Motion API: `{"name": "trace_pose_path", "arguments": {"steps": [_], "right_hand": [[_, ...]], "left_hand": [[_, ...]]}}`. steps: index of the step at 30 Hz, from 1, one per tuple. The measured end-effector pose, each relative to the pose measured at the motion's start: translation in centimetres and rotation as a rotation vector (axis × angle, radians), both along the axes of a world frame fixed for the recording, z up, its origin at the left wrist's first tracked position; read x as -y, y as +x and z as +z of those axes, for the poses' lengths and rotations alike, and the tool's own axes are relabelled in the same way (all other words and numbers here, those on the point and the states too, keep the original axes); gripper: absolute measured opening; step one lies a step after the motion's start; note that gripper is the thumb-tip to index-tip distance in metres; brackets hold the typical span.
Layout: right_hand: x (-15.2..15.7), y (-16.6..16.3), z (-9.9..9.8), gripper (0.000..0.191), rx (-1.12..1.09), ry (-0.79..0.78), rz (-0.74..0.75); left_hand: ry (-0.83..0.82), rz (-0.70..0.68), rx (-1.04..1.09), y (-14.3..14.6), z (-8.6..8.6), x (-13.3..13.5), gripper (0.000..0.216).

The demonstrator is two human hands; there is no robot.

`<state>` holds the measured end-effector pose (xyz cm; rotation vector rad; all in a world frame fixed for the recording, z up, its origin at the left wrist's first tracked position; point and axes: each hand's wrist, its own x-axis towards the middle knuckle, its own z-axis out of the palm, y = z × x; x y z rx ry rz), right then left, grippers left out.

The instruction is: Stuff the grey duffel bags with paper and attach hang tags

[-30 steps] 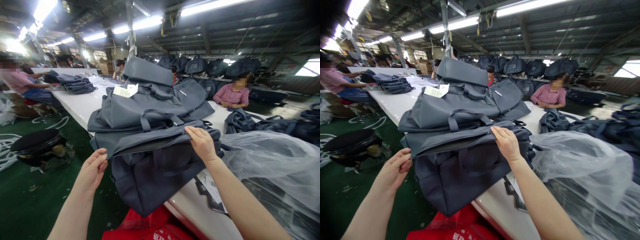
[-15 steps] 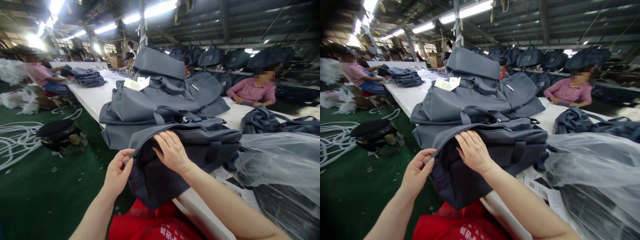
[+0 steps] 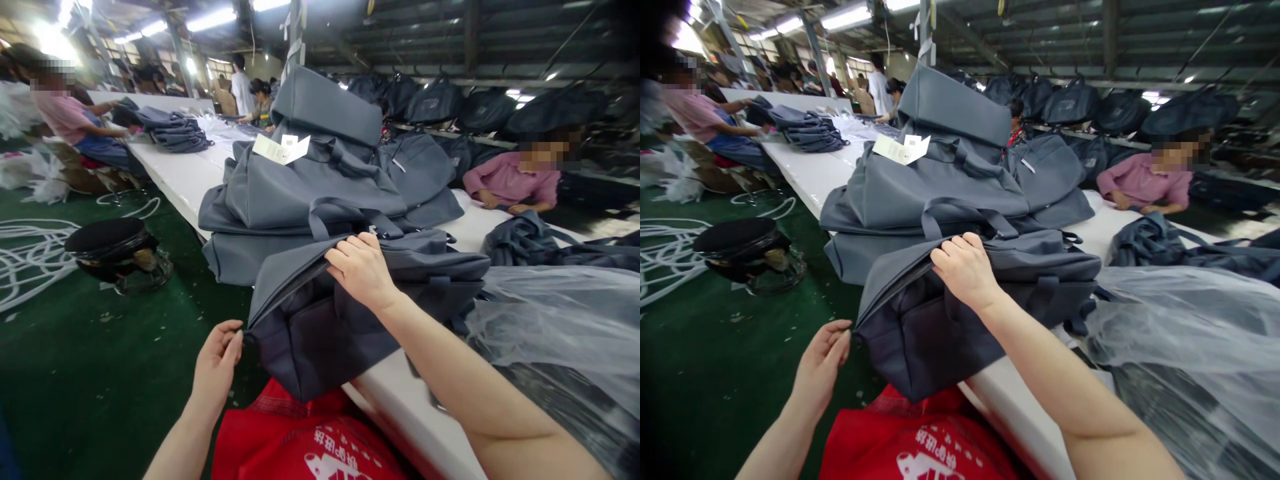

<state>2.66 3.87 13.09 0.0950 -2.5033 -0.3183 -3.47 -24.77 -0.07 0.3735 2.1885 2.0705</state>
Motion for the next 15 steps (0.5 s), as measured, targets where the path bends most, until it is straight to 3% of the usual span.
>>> {"name": "trace_pose_path", "arguments": {"steps": [2,5,8,11,13,15], "right_hand": [[0.7,0.4,0.5,0.011,0.024,-0.036,-0.011],[2.2,1.9,0.8,0.011,0.136,-0.089,0.069],[2.9,4.8,1.2,0.017,0.337,-0.180,0.177],[2.0,8.6,1.9,0.027,0.527,-0.353,0.254],[0.9,10.9,2.2,0.030,0.685,-0.508,0.364],[-0.1,12.5,2.2,0.030,0.894,-0.653,0.492]], "left_hand": [[-0.196,0.026,-0.423,0.3,1.9,-0.9,0.027],[-0.391,-0.204,-0.831,0.1,5.4,-3.4,0.033],[-0.454,-0.438,-0.868,-0.7,7.9,-6.2,0.035],[-0.357,-0.658,-0.832,-0.6,9.2,-7.8,0.049],[-0.245,-0.694,-0.811,-0.2,9.6,-8.6,0.058],[-0.201,-0.637,-0.824,-0.1,9.5,-9.7,0.054]]}}
